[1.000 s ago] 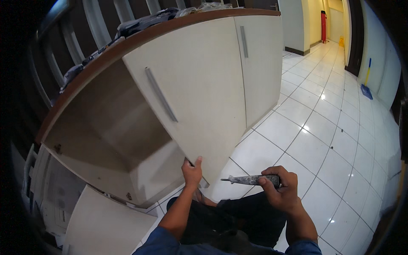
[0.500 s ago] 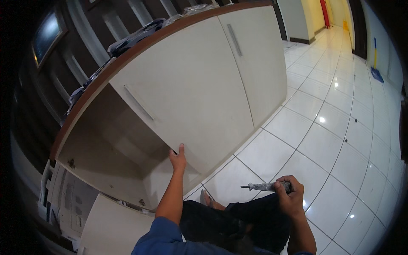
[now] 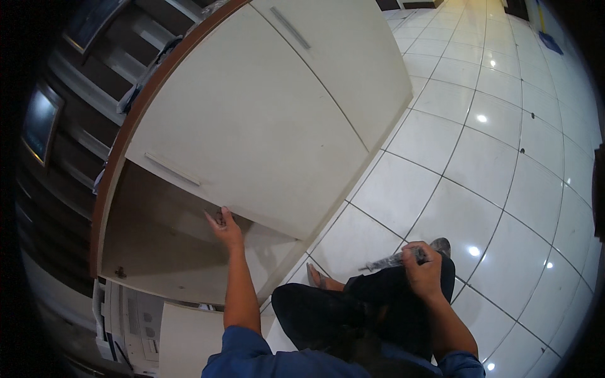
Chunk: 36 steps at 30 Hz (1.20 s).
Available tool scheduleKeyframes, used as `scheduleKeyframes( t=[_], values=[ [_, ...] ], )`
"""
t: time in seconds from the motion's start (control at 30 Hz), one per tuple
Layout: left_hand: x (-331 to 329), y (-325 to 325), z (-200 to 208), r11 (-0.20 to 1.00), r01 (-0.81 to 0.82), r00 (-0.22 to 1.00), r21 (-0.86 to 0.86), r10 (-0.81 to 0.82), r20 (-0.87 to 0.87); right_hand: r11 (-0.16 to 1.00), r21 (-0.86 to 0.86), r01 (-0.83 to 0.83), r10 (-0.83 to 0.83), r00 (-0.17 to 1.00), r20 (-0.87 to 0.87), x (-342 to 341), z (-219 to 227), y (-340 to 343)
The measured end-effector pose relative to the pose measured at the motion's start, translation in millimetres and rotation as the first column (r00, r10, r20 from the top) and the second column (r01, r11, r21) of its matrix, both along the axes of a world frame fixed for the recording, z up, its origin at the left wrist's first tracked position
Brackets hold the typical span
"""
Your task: The person uses a screwdriver to remove screws from cabinet door hinges and detaches the doors from the cabinet frame. They then place the removed doors on the floor and proceed to remove screws from the cabinet frame itself.
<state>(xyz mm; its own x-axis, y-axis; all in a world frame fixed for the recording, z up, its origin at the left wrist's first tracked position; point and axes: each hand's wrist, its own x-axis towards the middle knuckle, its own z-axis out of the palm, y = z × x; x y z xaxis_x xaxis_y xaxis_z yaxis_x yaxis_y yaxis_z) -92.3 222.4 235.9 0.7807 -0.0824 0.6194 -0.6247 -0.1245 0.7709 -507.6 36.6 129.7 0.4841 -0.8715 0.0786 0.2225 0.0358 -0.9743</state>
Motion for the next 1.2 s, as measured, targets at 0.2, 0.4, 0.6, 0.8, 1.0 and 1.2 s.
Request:
scheduleKeyframes(
  t=[0.2, 0.4, 0.6, 0.8, 1.0, 1.2],
  values=[
    [7.7, -2.0, 48.2, 0.989, -0.144, 0.984, 0.041, 0.139, 0.116, 0.924, 0.242, 0.297, -0.376, 0.821, 0.429, -18.8, -33.1, -43.9],
    [15.9, -11.3, 83.3, 0.983, -0.159, 0.972, 0.092, 0.139, 0.191, 0.789, 0.252, 0.560, -0.576, 0.818, -0.015, -109.9, -48.9, -103.8],
    [8.3, -40.2, 76.2, 0.997, -0.070, 0.976, 0.007, 0.067, 0.205, 0.703, -0.468, 0.536, -0.698, 0.394, -0.598, -154.8, -170.8, -109.7],
    [6.4, -24.4, 80.2, 0.980, -0.162, 0.973, 0.115, 0.139, 0.187, 0.753, -0.572, 0.325, -0.640, 0.161, -0.751, -179.6, -240.1, -80.8],
    [-0.2, -33.3, 81.2, 0.968, -0.193, 0.981, 0.163, 0.189, 0.036, 0.667, -0.735, 0.121, -0.745, 0.079, -0.662, -181.5, -231.3, -62.4],
    [2.2, -33.6, 71.4, 0.995, -0.082, 0.989, -0.052, 0.088, 0.116, 0.648, -0.755, 0.099, -0.760, 0.025, -0.649, -174.4, -216.0, -57.4]
  ],
)
